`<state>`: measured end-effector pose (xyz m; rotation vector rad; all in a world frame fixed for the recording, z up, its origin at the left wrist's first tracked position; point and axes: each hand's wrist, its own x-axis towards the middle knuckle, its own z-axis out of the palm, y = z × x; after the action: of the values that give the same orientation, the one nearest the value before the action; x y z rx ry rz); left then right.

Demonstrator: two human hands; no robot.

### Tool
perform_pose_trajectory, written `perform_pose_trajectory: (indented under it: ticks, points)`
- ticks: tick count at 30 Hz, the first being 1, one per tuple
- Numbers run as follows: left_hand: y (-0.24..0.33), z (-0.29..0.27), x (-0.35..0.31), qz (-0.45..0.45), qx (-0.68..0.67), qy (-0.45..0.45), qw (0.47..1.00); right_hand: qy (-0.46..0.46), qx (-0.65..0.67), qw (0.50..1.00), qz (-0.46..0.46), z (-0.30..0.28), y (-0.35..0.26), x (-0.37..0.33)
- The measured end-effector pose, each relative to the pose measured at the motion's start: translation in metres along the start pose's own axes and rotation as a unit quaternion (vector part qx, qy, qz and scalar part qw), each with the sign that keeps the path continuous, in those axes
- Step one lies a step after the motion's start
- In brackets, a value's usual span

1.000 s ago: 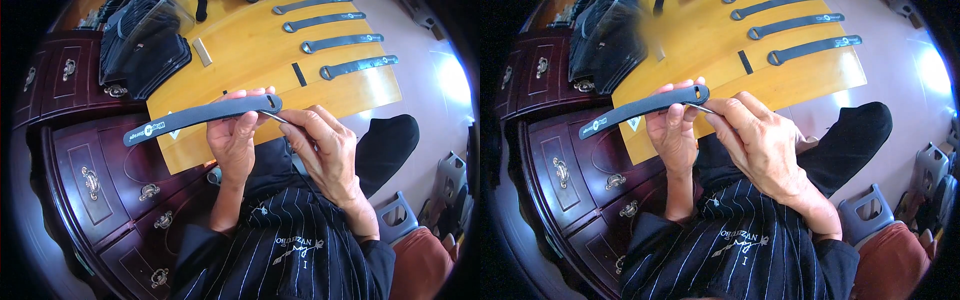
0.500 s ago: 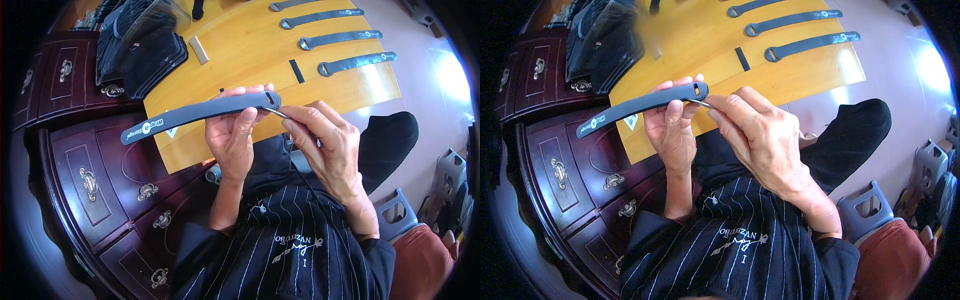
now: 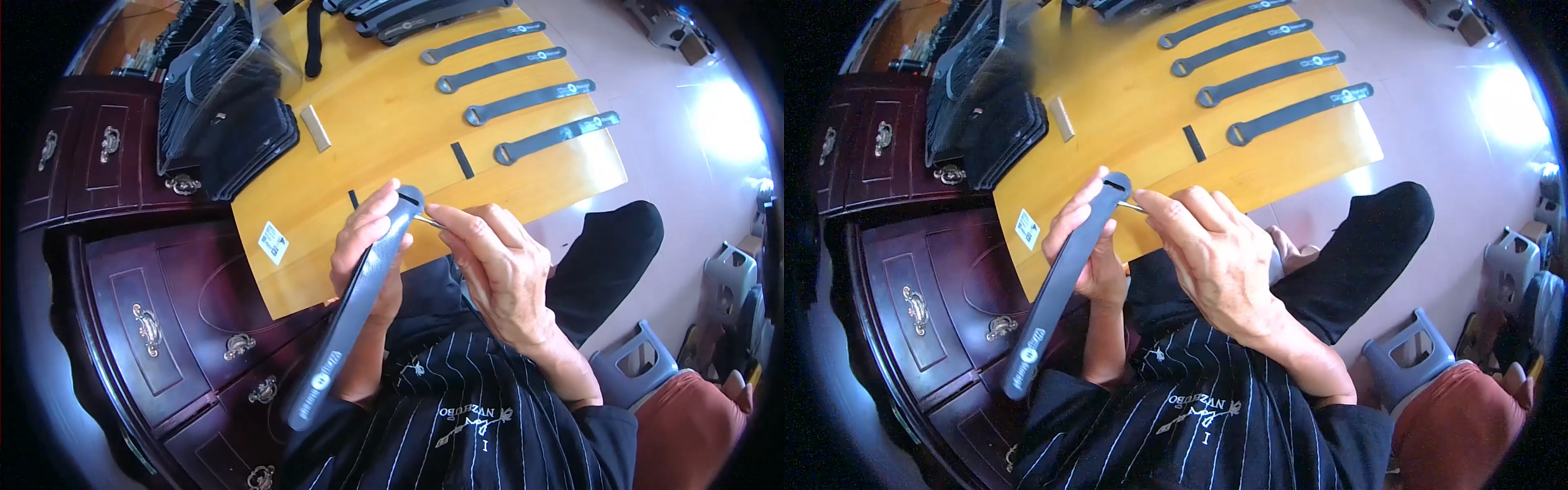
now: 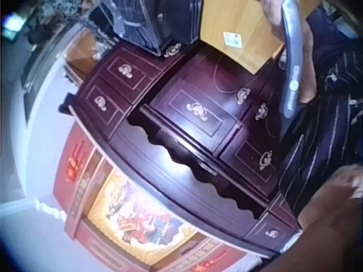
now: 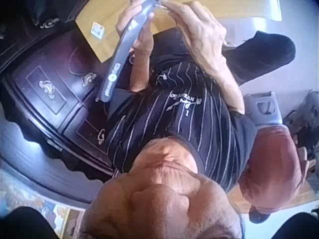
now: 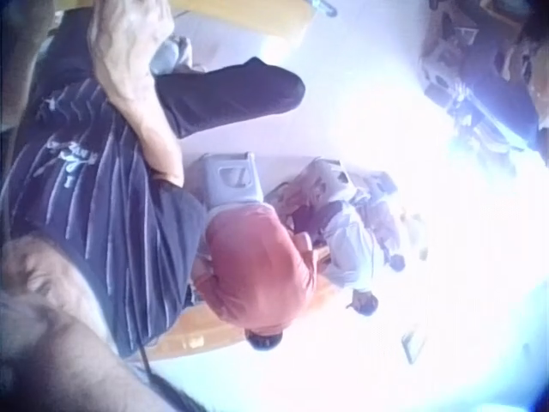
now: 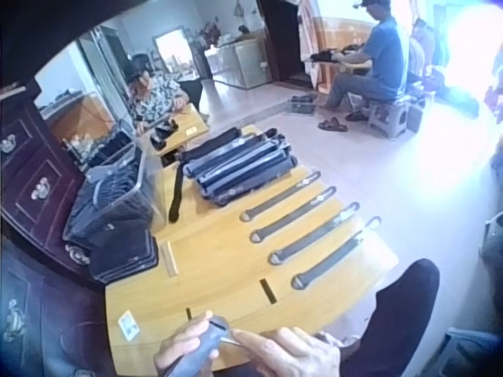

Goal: Organizing and using a metal tool to clear holes and remove plastic debris from cable storage straps.

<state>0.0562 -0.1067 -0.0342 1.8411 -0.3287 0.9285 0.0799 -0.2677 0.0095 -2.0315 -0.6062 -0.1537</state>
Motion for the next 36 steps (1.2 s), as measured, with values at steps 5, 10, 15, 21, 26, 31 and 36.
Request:
perform_pose_trajectory:
  ticks: [5,10,15,21,26,31,36]
  points:
    - [0.015,-0.009,0.016,0.081,0.121,-0.054,0.988,-0.042,0.083,0.994,0.048,0.002,-0.001,-0.001]
    - [0.006,-0.001,0.013,0.094,0.13,-0.035,0.986,-0.098,0.465,0.845,0.246,0.009,0.014,0.001]
    - [0.003,0.001,0.007,0.092,0.142,-0.017,0.985,-0.009,-0.086,0.995,-0.042,0.009,0.009,0.002]
    - [0.001,0.004,0.004,0.094,0.125,-0.012,0.988,-0.025,0.333,0.925,0.179,0.024,0.014,-0.003]
    - [-0.002,0.001,-0.001,0.088,0.135,-0.019,0.987,-0.016,0.218,0.968,0.123,0.022,0.013,0.001]
    - [-0.006,0.009,-0.009,0.079,0.119,-0.027,0.989,0.081,-0.014,0.996,0.02,0.029,0.013,0.011]
    - [0.025,0.008,-0.011,0.082,-0.006,-0.171,0.982,0.086,0.121,0.988,0.031,0.005,0.03,0.029]
